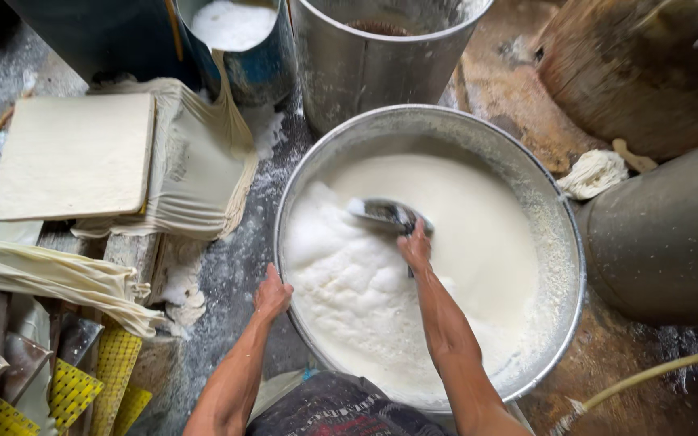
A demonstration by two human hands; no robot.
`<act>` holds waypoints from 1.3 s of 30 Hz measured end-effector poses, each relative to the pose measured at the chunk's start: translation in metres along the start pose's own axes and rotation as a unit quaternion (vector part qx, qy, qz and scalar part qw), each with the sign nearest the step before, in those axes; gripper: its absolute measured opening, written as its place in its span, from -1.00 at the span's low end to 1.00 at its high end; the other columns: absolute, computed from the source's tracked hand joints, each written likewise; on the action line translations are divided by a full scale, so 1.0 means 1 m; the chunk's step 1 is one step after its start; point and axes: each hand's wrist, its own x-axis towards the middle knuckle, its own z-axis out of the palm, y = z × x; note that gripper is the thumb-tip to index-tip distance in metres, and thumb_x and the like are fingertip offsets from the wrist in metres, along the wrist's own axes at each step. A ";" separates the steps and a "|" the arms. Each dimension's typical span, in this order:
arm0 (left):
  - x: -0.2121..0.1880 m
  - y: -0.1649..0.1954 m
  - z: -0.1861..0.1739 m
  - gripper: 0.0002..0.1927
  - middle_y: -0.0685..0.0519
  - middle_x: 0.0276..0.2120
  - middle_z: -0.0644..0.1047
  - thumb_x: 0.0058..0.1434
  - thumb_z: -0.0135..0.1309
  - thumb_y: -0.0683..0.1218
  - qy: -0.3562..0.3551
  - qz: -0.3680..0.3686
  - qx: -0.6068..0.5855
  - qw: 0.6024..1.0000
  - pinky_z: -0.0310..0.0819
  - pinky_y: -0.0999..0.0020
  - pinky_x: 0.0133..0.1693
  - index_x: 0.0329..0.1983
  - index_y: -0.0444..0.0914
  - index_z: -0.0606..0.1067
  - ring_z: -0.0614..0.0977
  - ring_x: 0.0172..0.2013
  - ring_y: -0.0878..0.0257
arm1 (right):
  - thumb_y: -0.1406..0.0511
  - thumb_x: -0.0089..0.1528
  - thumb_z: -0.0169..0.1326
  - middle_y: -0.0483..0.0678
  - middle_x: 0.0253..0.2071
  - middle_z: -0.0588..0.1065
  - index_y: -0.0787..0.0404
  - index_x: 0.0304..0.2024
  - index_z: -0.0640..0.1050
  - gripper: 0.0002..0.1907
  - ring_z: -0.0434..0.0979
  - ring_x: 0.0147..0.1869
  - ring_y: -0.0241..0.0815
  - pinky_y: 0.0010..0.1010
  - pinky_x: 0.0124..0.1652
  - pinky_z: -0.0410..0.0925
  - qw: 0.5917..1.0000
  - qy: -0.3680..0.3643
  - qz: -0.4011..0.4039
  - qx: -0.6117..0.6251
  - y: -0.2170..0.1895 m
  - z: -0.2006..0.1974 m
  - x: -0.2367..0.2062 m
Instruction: The person repeatedly scoops a white foamy liquid from a large metal tub and pours it into a smaller plastic container, then returns the liquid to the tub. The cycle of scooping and pouring continues throughout the clip.
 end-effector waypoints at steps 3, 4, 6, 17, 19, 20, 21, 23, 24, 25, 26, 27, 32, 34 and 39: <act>-0.005 0.002 -0.008 -0.22 -0.36 0.00 0.56 0.21 0.08 0.01 -0.019 -0.004 -0.004 1.000 0.35 -0.17 0.17 0.43 -0.21 0.04 0.59 0.06 -0.30 | -0.02 0.02 0.06 0.30 -0.13 0.59 0.20 0.49 0.09 0.05 0.62 -0.01 0.28 0.01 0.05 0.46 1.000 0.017 0.021 -0.012 0.020 -0.015 -0.038; -0.007 0.001 -0.010 -0.27 -0.36 -0.01 0.57 0.21 0.08 0.02 -0.022 0.008 -0.002 1.000 0.37 -0.17 0.16 0.38 -0.24 0.09 0.60 0.05 -0.30 | 0.01 0.01 0.08 0.29 -0.06 0.56 0.21 0.47 0.11 0.03 0.59 0.03 0.29 0.01 0.07 0.43 0.999 0.051 0.005 -0.002 0.030 -0.019 -0.053; -0.007 -0.003 -0.013 -0.34 -0.37 0.00 0.56 0.22 0.08 0.02 -0.020 0.033 -0.007 0.999 0.38 -0.17 0.15 0.32 -0.26 0.14 0.59 0.05 -0.31 | 0.11 0.02 0.12 0.31 0.06 0.52 0.24 0.45 0.15 -0.02 0.54 0.12 0.31 0.02 0.12 0.39 0.994 0.110 -0.026 -0.003 0.046 -0.025 -0.073; 0.000 -0.011 -0.026 -0.14 -0.37 0.03 0.53 0.23 0.08 0.03 -0.066 0.070 -0.031 0.995 0.40 -0.11 0.15 0.48 -0.30 -0.05 0.57 0.06 -0.31 | 0.35 0.22 0.20 0.18 -0.36 0.48 0.41 0.09 0.38 -0.55 0.49 -0.51 -0.02 -0.16 -0.51 0.37 0.946 0.213 0.214 0.120 0.082 -0.085 -0.222; -0.003 -0.009 -0.028 -0.16 -0.34 -0.03 0.60 0.25 0.00 -0.02 -0.110 0.035 -0.049 0.992 0.52 -0.09 0.08 0.51 -0.31 -0.08 0.67 -0.01 -0.25 | 0.39 0.18 0.15 0.10 -0.40 0.47 0.26 0.07 0.38 -0.59 0.43 -0.56 -0.09 -0.20 -0.57 0.32 0.892 0.245 0.274 0.263 0.080 -0.082 -0.244; -0.003 -0.007 -0.028 -0.16 -0.32 -0.06 0.63 0.26 -0.05 -0.04 -0.130 0.018 -0.059 0.990 0.58 -0.08 0.04 0.53 -0.31 -0.09 0.72 -0.05 -0.22 | 0.41 0.16 0.13 0.06 -0.42 0.46 0.19 0.06 0.38 -0.59 0.40 -0.58 -0.12 -0.21 -0.61 0.30 0.857 0.259 0.298 0.333 0.081 -0.080 -0.251; -0.003 -0.007 -0.028 -0.15 -0.34 -0.04 0.61 0.25 -0.01 -0.04 -0.112 0.037 -0.057 0.991 0.53 -0.08 0.07 0.52 -0.32 -0.09 0.69 -0.03 -0.24 | 0.43 0.16 0.12 0.05 -0.44 0.43 0.20 0.02 0.40 -0.62 0.40 -0.57 -0.11 -0.22 -0.60 0.29 0.829 0.268 0.319 0.373 0.084 -0.075 -0.255; -0.002 -0.008 -0.025 -0.11 -0.37 -0.01 0.56 0.23 0.06 -0.04 -0.080 0.071 -0.056 0.993 0.44 -0.09 0.12 0.50 -0.34 -0.10 0.63 0.00 -0.28 | 0.46 0.15 0.11 0.04 -0.48 0.38 0.24 -0.06 0.43 -0.70 0.38 -0.57 -0.10 -0.24 -0.59 0.29 0.768 0.283 0.362 0.446 0.092 -0.057 -0.258; -0.001 -0.010 -0.022 -0.10 -0.37 -0.01 0.56 0.24 0.06 -0.03 -0.079 0.071 -0.052 0.993 0.43 -0.09 0.13 0.51 -0.33 -0.12 0.62 0.01 -0.28 | 0.46 0.15 0.10 -0.01 -0.48 0.39 0.24 -0.10 0.42 -0.73 0.40 -0.55 -0.13 -0.24 -0.57 0.33 0.749 0.282 0.345 0.489 0.098 -0.048 -0.257; 0.000 -0.013 -0.019 -0.09 -0.38 0.00 0.56 0.25 0.06 -0.01 -0.078 0.069 -0.047 0.993 0.42 -0.09 0.13 0.52 -0.33 -0.14 0.61 0.01 -0.29 | 0.46 0.14 0.10 -0.05 -0.49 0.40 0.24 -0.15 0.42 -0.76 0.42 -0.53 -0.16 -0.24 -0.54 0.37 0.729 0.280 0.329 0.531 0.104 -0.038 -0.252; 0.002 -0.015 -0.016 -0.07 -0.38 0.00 0.56 0.26 0.05 0.00 -0.076 0.067 -0.044 0.994 0.41 -0.09 0.14 0.53 -0.32 -0.16 0.60 0.01 -0.30 | 0.42 0.15 0.09 -0.07 -0.51 0.40 0.23 -0.19 0.43 -0.81 0.42 -0.53 -0.16 -0.26 -0.54 0.35 0.706 0.248 0.337 0.572 0.108 -0.027 -0.240; 0.005 -0.017 -0.012 -0.07 -0.38 0.01 0.55 0.25 0.07 0.01 -0.067 0.068 -0.037 0.995 0.41 -0.11 0.13 0.53 -0.31 -0.15 0.59 0.02 -0.30 | 0.38 0.16 0.08 -0.08 -0.53 0.39 0.22 -0.23 0.45 -0.86 0.41 -0.54 -0.16 -0.29 -0.54 0.34 0.680 0.216 0.342 0.612 0.113 -0.022 -0.231; 0.009 -0.029 0.003 -0.04 -0.44 -0.04 0.57 0.24 0.07 0.05 -0.042 0.085 -0.003 0.995 0.47 -0.08 0.09 0.54 -0.38 -0.13 0.62 -0.01 -0.34 | 0.33 0.15 0.01 -0.15 -0.67 0.25 0.10 -0.46 0.32 -0.87 0.28 -0.64 -0.19 -0.28 -0.57 0.26 0.623 0.122 0.310 0.708 0.110 0.001 -0.150; 0.005 -0.031 0.006 -0.06 -0.46 -0.05 0.55 0.22 0.09 0.02 -0.014 0.106 -0.015 0.994 0.45 -0.11 0.08 0.52 -0.37 -0.10 0.60 -0.02 -0.36 | 0.33 0.14 0.03 -0.13 -0.66 0.28 0.10 -0.40 0.37 -0.91 0.31 -0.63 -0.16 -0.27 -0.56 0.27 0.614 0.113 0.320 0.712 0.100 0.002 -0.116; 0.001 -0.025 0.007 -0.10 -0.46 -0.06 0.55 0.22 0.06 -0.01 -0.006 0.058 -0.023 0.998 0.45 -0.12 0.08 0.54 -0.29 -0.07 0.60 -0.03 -0.39 | 0.36 0.20 0.03 0.01 -0.60 0.40 0.25 -0.29 0.40 -0.91 0.45 -0.58 -0.03 -0.15 -0.53 0.44 0.635 0.074 0.318 0.700 0.056 -0.008 -0.027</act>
